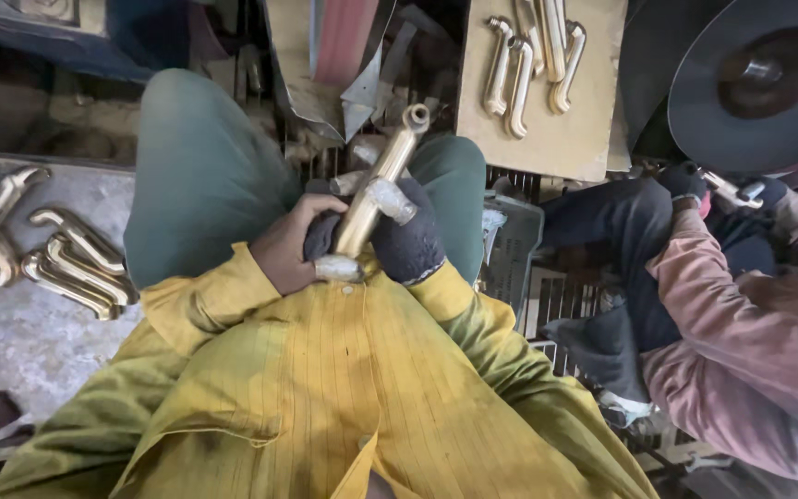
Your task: The person repeatedly picks up curved metal pipes and presses them against a rotating belt sander to smooth the surfaces. Finished pieces are placed on a nearby tray while new pieces are selected from a pile.
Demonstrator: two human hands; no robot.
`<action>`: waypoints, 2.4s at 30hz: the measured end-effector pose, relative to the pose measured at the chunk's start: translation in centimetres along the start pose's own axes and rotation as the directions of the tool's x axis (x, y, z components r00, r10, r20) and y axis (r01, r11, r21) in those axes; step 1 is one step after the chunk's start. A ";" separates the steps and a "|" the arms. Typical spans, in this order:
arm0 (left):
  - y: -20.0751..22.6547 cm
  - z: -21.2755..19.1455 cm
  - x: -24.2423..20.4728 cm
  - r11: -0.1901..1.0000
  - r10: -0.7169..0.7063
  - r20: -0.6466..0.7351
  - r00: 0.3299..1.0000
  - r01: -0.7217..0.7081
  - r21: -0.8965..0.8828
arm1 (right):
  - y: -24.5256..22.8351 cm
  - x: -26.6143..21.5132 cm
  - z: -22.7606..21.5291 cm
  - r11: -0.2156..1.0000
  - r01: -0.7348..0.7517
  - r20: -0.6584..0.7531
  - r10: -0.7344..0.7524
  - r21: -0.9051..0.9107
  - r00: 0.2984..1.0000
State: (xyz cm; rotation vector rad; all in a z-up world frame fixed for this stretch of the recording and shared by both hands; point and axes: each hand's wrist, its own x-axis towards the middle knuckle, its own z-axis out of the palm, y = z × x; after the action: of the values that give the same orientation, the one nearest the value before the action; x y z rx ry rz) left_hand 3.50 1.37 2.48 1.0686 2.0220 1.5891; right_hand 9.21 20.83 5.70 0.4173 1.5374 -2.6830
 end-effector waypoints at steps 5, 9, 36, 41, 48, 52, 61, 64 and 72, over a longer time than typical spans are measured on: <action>-2.6 -2.0 0.0 0.900 -0.364 0.132 0.922 0.385 -0.203 | -0.6 0.4 0.0 0.998 -0.012 0.037 0.010 0.069 0.999; -3.7 -4.0 2.1 0.755 -0.305 -0.070 0.950 0.197 -0.625 | -3.0 1.3 -0.6 0.981 -0.107 0.218 0.141 -0.163 0.966; -16.5 -1.0 8.6 0.580 -0.328 0.013 0.945 0.212 -0.786 | -6.7 2.9 -4.5 0.523 0.353 0.165 -0.372 -0.776 0.913; -20.6 1.7 10.4 0.448 -0.222 -0.007 0.975 0.096 -0.889 | -6.1 4.0 -2.2 0.390 0.215 0.063 -0.366 -0.896 0.928; -19.9 0.8 10.0 0.422 -0.552 0.001 0.834 0.281 -0.862 | -4.2 3.9 0.9 0.342 0.436 0.268 -0.441 -0.832 0.856; -19.6 0.8 10.4 0.417 -0.448 -0.015 0.894 0.195 -0.888 | -4.5 4.7 0.9 0.214 0.383 0.257 -0.451 -0.899 0.855; -20.7 3.0 11.7 0.356 -0.405 -0.009 0.914 0.149 -0.922 | -5.2 7.6 -1.2 0.239 0.407 0.257 -0.481 -0.881 0.838; -21.0 4.0 12.4 0.369 -0.412 -0.013 0.911 0.153 -0.917 | -5.9 7.7 -1.6 0.331 0.400 0.238 -0.434 -0.854 0.869; -20.1 4.0 12.5 0.405 -0.428 -0.031 0.903 0.162 -0.900 | -7.9 11.5 -4.2 0.558 0.347 0.196 -0.313 -0.754 0.929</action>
State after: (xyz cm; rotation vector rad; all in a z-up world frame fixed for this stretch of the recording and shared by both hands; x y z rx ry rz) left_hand -8.76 11.59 -15.43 0.0562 1.0172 2.2042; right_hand -2.13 29.79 7.56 0.0137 2.7575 -1.8298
